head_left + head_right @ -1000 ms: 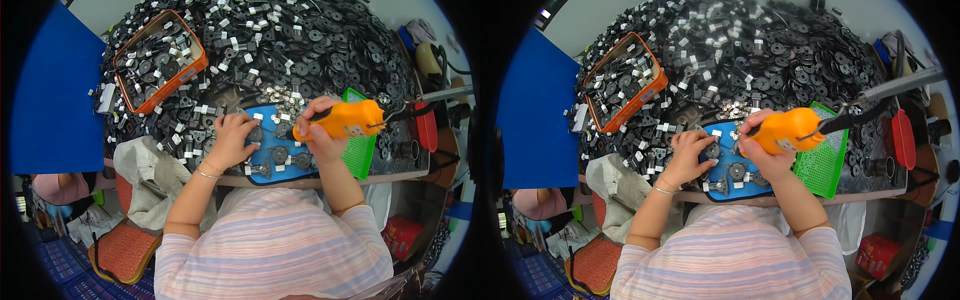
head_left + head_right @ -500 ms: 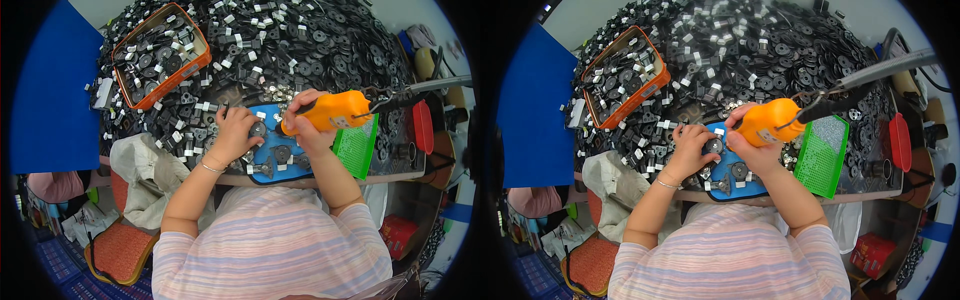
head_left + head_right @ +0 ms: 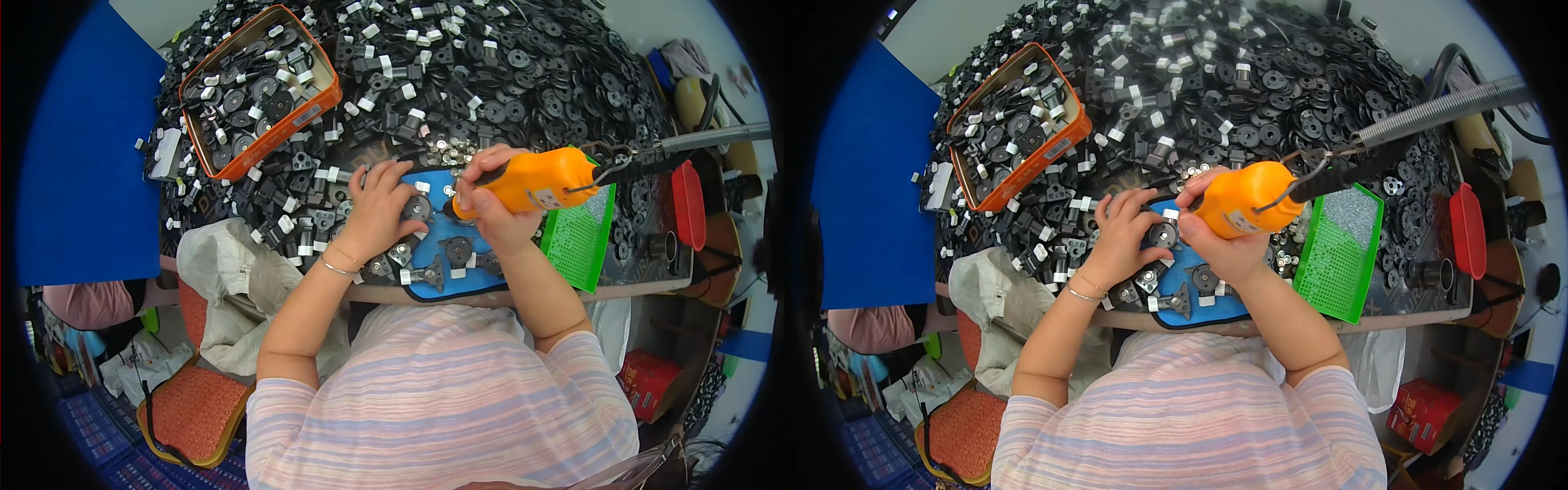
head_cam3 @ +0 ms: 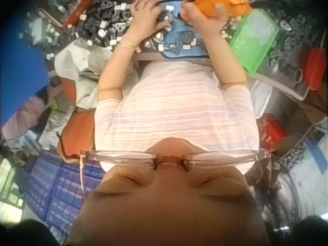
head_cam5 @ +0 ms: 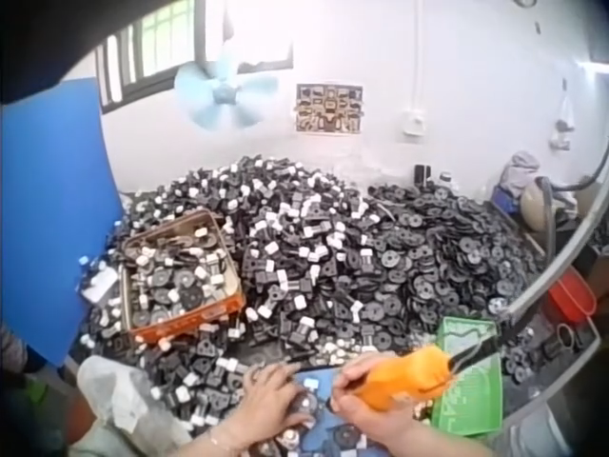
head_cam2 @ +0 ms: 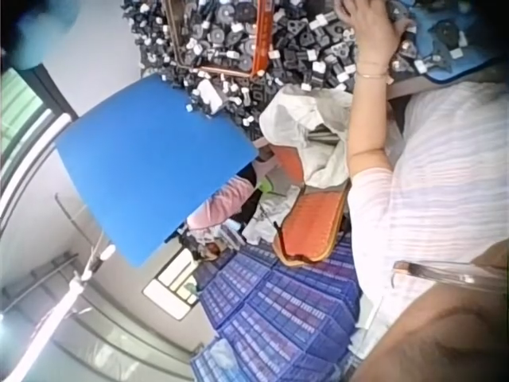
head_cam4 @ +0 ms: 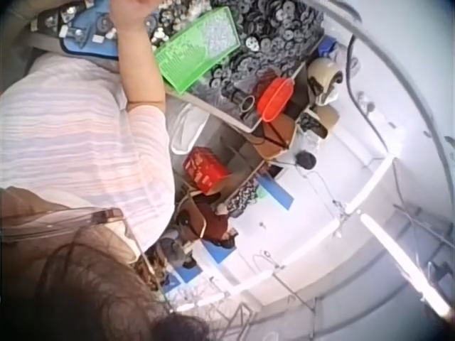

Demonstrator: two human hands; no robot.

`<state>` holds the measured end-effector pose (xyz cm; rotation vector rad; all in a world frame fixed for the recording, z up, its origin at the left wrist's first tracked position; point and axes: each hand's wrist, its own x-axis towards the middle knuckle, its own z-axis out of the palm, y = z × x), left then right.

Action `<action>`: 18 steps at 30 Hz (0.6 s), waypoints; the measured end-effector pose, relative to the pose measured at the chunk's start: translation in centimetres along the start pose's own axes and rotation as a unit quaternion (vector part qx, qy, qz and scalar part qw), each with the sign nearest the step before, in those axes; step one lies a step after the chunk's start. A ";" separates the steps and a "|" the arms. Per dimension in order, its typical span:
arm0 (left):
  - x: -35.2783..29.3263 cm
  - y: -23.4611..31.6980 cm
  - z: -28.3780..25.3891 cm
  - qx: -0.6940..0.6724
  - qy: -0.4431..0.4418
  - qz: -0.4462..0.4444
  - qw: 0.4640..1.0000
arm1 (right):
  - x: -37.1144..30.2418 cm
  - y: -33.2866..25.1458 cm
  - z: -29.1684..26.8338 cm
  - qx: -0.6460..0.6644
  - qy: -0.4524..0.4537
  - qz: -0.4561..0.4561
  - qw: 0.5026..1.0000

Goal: Assembling small plastic toy components using an electric screwdriver at a factory workbench.

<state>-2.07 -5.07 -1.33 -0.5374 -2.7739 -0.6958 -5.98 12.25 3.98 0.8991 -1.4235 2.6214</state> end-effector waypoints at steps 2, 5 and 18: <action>0.0 0.0 0.1 -0.008 0.002 -0.013 1.000 | 0.1 -0.2 0.0 -0.001 -0.002 0.000 1.000; 0.0 0.0 0.4 -0.004 0.004 -0.012 1.000 | 0.0 -0.3 -0.1 0.002 -0.001 0.002 1.000; -0.2 -0.5 0.3 -0.026 -0.029 -0.021 0.999 | -0.2 -0.7 -0.3 -0.043 -0.003 0.006 0.999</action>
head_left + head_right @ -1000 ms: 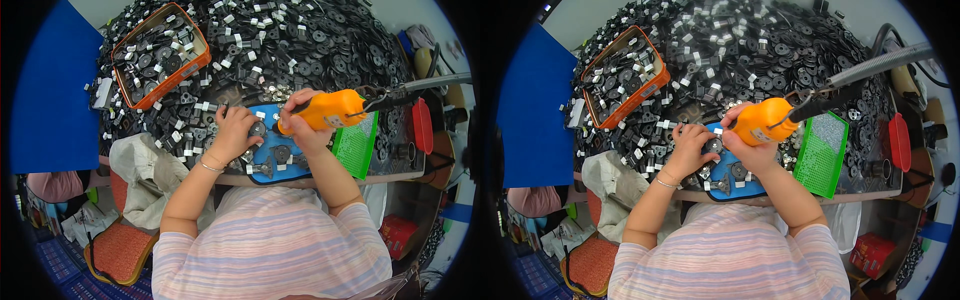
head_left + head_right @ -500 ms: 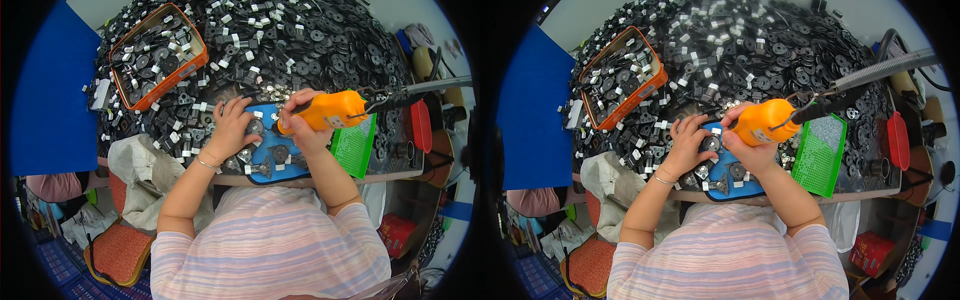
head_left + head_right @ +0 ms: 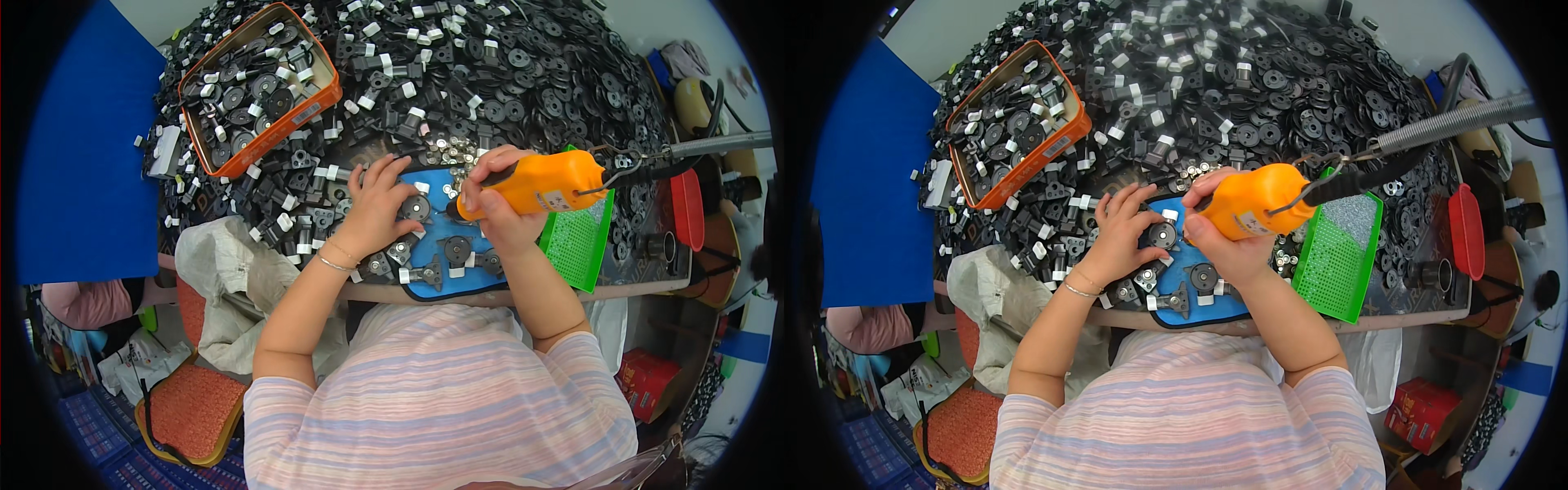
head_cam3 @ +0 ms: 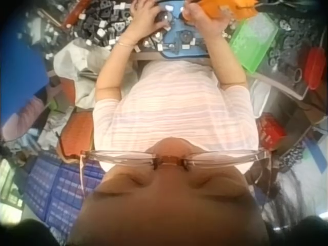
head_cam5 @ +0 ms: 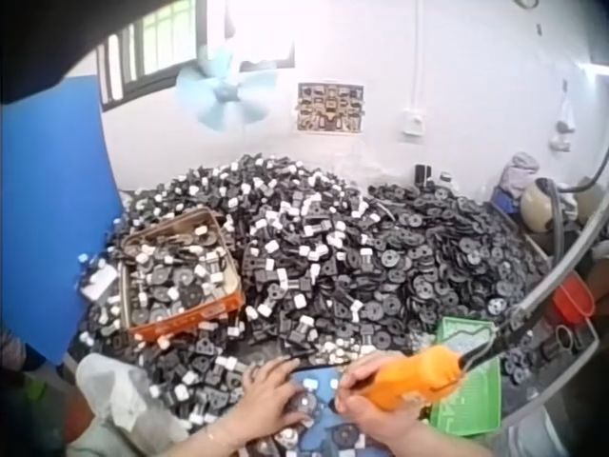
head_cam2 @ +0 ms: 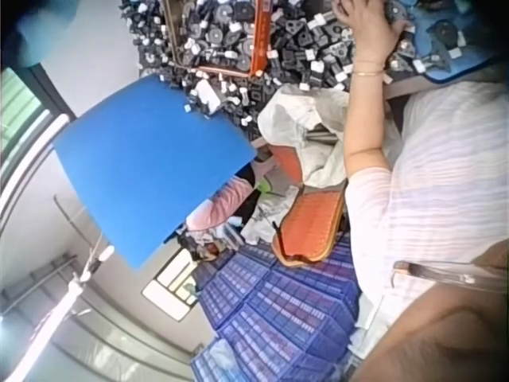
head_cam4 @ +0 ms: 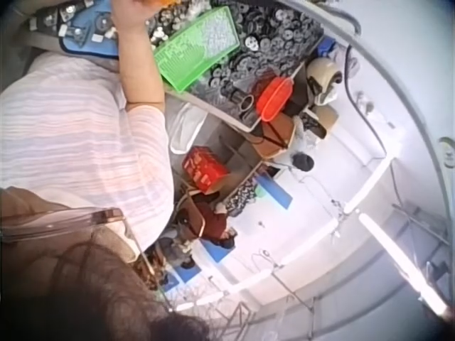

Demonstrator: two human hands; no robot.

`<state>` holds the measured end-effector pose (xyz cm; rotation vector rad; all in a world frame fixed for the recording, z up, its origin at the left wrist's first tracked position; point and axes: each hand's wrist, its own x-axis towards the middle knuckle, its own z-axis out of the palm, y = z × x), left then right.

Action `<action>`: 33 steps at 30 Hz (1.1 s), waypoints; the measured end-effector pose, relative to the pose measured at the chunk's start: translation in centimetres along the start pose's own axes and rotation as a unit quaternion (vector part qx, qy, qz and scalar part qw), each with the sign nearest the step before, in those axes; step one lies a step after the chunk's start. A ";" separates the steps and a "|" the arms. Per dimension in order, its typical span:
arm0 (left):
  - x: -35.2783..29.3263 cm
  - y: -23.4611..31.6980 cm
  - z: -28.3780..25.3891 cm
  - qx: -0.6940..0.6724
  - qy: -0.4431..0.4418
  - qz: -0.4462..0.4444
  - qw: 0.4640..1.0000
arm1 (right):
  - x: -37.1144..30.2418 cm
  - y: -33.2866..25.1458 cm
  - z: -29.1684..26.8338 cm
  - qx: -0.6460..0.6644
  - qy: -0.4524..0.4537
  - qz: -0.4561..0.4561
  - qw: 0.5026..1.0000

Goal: Assembling small plastic toy components using an electric screwdriver at a factory workbench.

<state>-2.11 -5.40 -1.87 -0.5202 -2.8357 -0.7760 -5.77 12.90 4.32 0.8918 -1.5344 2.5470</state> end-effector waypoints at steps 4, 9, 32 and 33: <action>0.0 0.0 -0.3 -0.008 -0.005 -0.015 1.000 | 0.0 0.0 0.1 0.005 0.003 -0.005 1.000; 0.0 -0.6 -0.9 0.007 -0.043 -0.022 0.999 | -0.1 -0.2 0.1 0.012 0.010 -0.005 1.000; 1.8 1.4 0.0 0.030 -0.055 0.017 0.998 | 0.1 1.3 -0.5 -0.031 -0.010 -0.004 0.999; 1.9 1.3 0.2 0.030 -0.056 0.017 0.998 | 0.1 1.4 -0.5 -0.043 -0.016 -0.010 0.999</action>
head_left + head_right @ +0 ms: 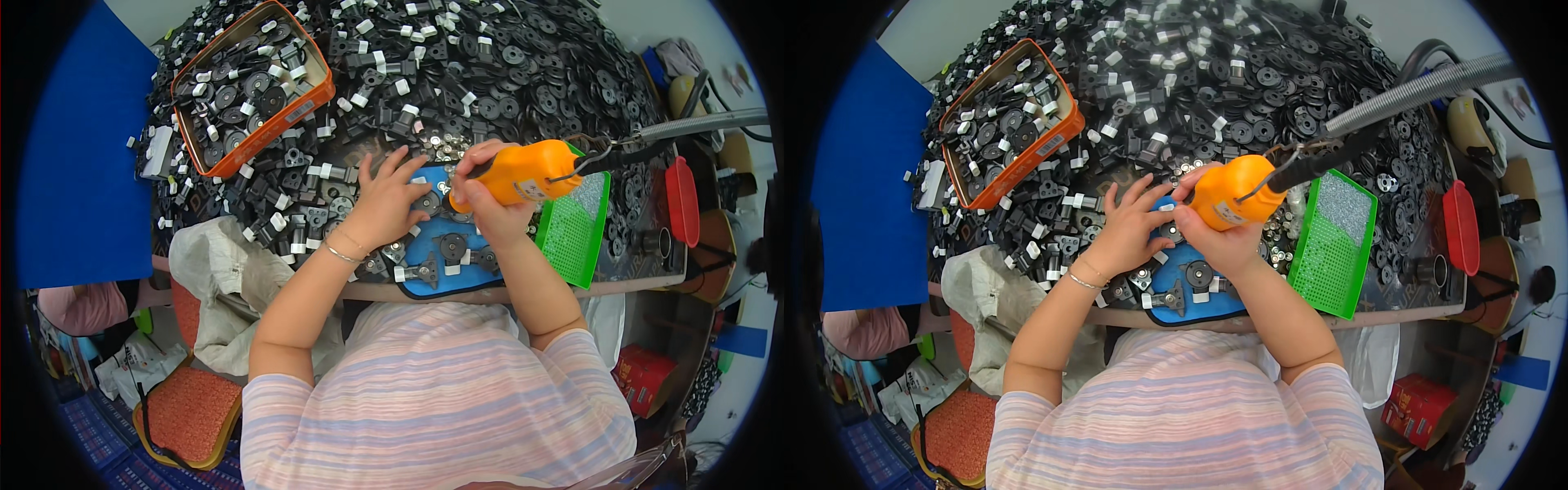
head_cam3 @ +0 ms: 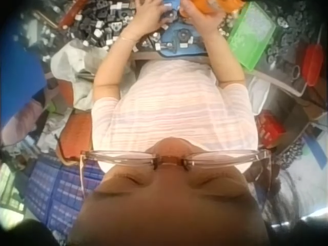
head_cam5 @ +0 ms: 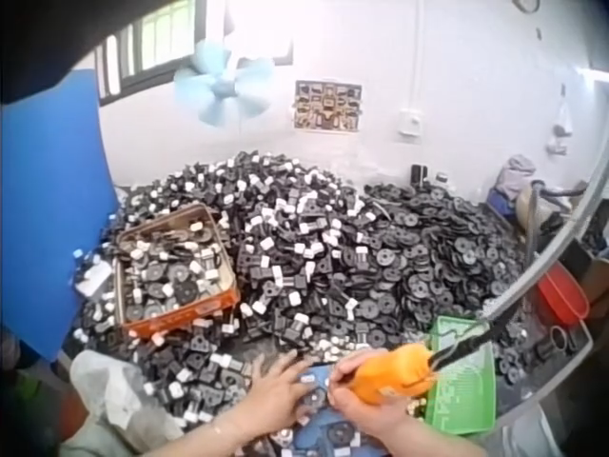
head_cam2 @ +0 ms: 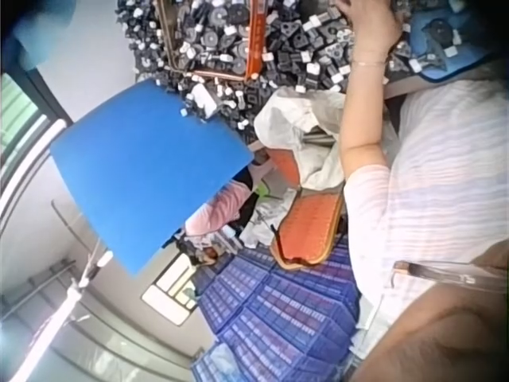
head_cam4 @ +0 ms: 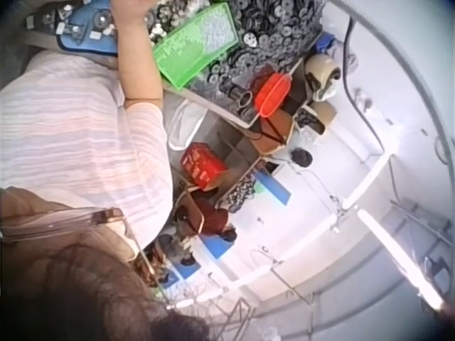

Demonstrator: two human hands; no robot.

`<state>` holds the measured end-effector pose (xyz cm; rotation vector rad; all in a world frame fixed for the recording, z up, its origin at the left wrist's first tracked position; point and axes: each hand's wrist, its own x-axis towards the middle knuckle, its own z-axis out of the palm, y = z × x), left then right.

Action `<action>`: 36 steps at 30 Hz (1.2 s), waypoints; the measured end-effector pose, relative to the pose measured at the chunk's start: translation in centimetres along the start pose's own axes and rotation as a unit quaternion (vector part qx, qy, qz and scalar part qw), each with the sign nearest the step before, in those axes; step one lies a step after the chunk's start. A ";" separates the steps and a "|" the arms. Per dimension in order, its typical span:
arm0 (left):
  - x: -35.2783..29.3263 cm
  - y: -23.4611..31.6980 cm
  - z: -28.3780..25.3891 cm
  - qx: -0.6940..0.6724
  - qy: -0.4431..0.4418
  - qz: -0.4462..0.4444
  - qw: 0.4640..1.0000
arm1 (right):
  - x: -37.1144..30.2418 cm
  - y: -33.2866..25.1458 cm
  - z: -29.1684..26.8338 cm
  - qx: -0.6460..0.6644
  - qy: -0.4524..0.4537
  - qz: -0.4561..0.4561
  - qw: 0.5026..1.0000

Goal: Assembling small plastic toy components using an electric screwdriver at a factory workbench.

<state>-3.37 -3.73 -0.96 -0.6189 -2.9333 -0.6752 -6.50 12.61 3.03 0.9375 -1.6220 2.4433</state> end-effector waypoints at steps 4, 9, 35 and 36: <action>0.2 0.0 0.2 0.010 -0.002 0.006 1.000 | -0.1 0.5 0.4 0.015 0.013 0.002 1.000; 0.4 -0.1 0.5 0.014 -0.005 0.016 1.000 | -0.1 0.8 0.7 -0.013 0.010 0.015 1.000; 0.7 0.1 -0.3 -0.005 -0.102 -0.013 0.995 | -2.7 -8.9 -11.7 -0.005 0.125 -0.038 0.991; 0.8 0.2 -0.4 -0.010 -0.104 -0.018 0.994 | -3.5 -9.2 -12.5 -0.012 0.154 -0.034 0.987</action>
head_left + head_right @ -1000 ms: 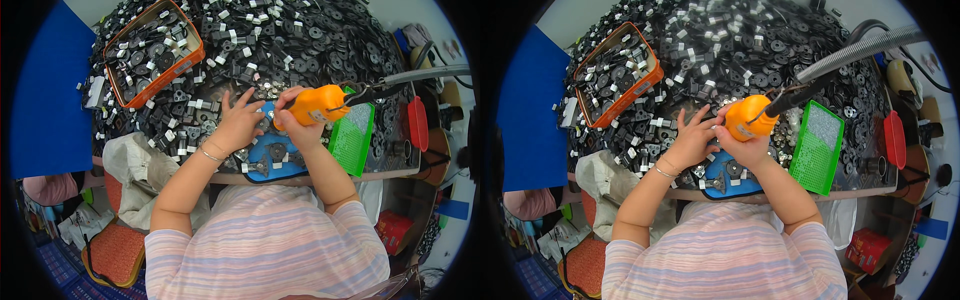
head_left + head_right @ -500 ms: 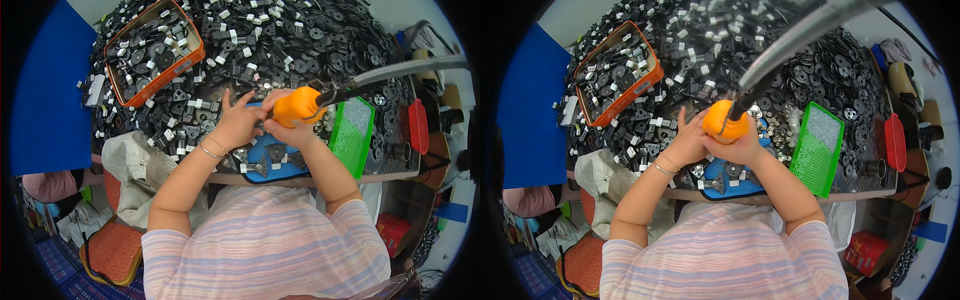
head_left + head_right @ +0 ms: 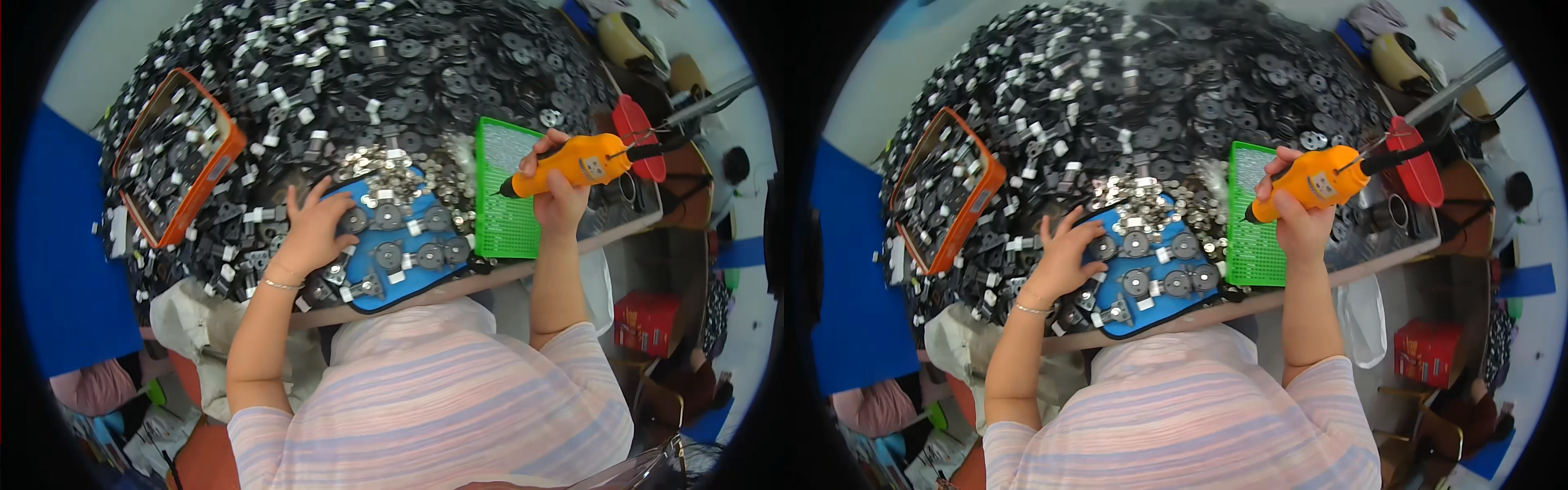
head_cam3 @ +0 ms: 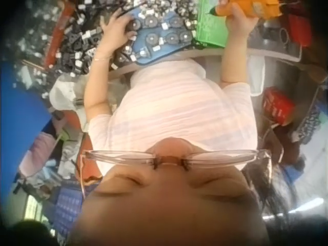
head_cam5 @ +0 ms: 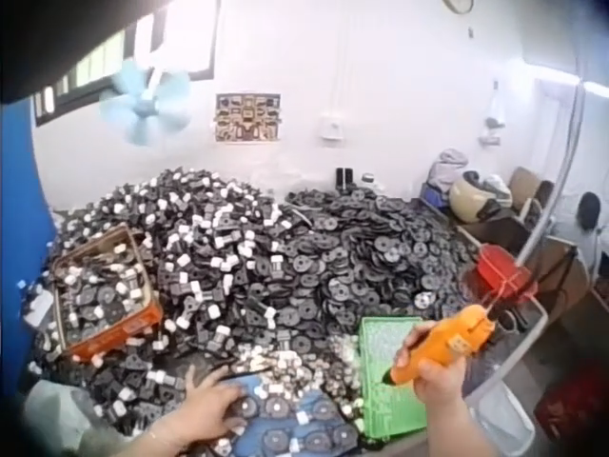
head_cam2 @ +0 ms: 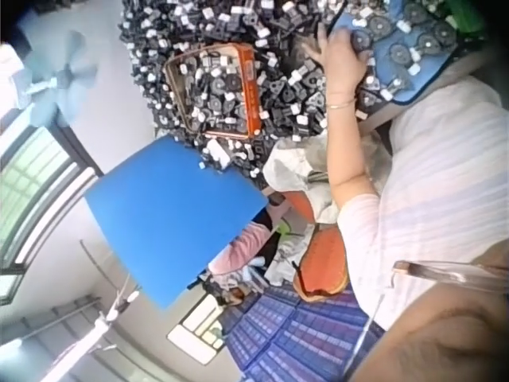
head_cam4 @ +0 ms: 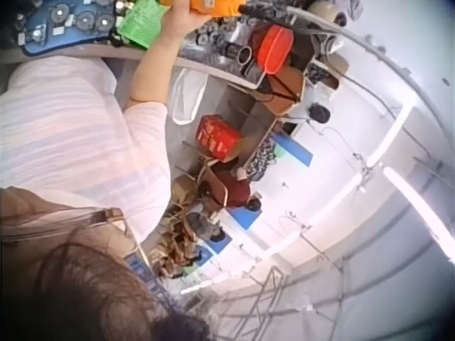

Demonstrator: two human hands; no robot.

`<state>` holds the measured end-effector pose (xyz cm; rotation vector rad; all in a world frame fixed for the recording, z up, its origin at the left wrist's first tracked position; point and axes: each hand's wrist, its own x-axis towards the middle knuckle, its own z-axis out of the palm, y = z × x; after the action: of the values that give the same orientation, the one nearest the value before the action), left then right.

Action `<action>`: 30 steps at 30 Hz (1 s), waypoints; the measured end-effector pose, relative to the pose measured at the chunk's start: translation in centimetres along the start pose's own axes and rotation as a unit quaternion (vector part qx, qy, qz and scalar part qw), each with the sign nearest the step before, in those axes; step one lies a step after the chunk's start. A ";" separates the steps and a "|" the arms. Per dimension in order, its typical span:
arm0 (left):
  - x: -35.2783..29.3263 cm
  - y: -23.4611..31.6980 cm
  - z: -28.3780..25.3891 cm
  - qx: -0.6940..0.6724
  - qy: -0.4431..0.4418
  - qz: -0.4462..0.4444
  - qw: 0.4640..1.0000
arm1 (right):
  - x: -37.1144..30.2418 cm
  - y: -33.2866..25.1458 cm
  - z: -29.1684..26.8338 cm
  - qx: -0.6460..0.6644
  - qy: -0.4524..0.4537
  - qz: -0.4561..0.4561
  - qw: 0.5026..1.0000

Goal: Assembling small plastic toy components using an electric screwdriver at a factory workbench.

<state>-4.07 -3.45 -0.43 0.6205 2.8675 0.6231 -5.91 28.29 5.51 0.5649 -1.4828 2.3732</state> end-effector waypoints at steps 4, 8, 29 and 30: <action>0.6 0.9 -0.4 0.000 0.012 -0.012 1.000 | -1.3 -0.1 -2.1 -0.039 0.079 -0.022 0.996; 0.8 2.1 -0.1 0.023 0.045 -0.050 0.997 | -1.9 1.2 -3.0 -0.085 0.113 -0.062 0.988; -0.4 1.7 1.7 0.021 0.124 -0.055 0.991 | -1.9 2.2 -2.5 -0.080 0.082 -0.076 0.991; -0.4 1.8 1.6 0.017 0.125 -0.047 0.991 | -1.8 2.2 -2.5 -0.086 0.080 -0.081 0.990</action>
<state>-2.76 -1.58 -1.08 0.4353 3.1241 0.6840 -5.73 29.55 1.95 0.4235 -1.4919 2.0904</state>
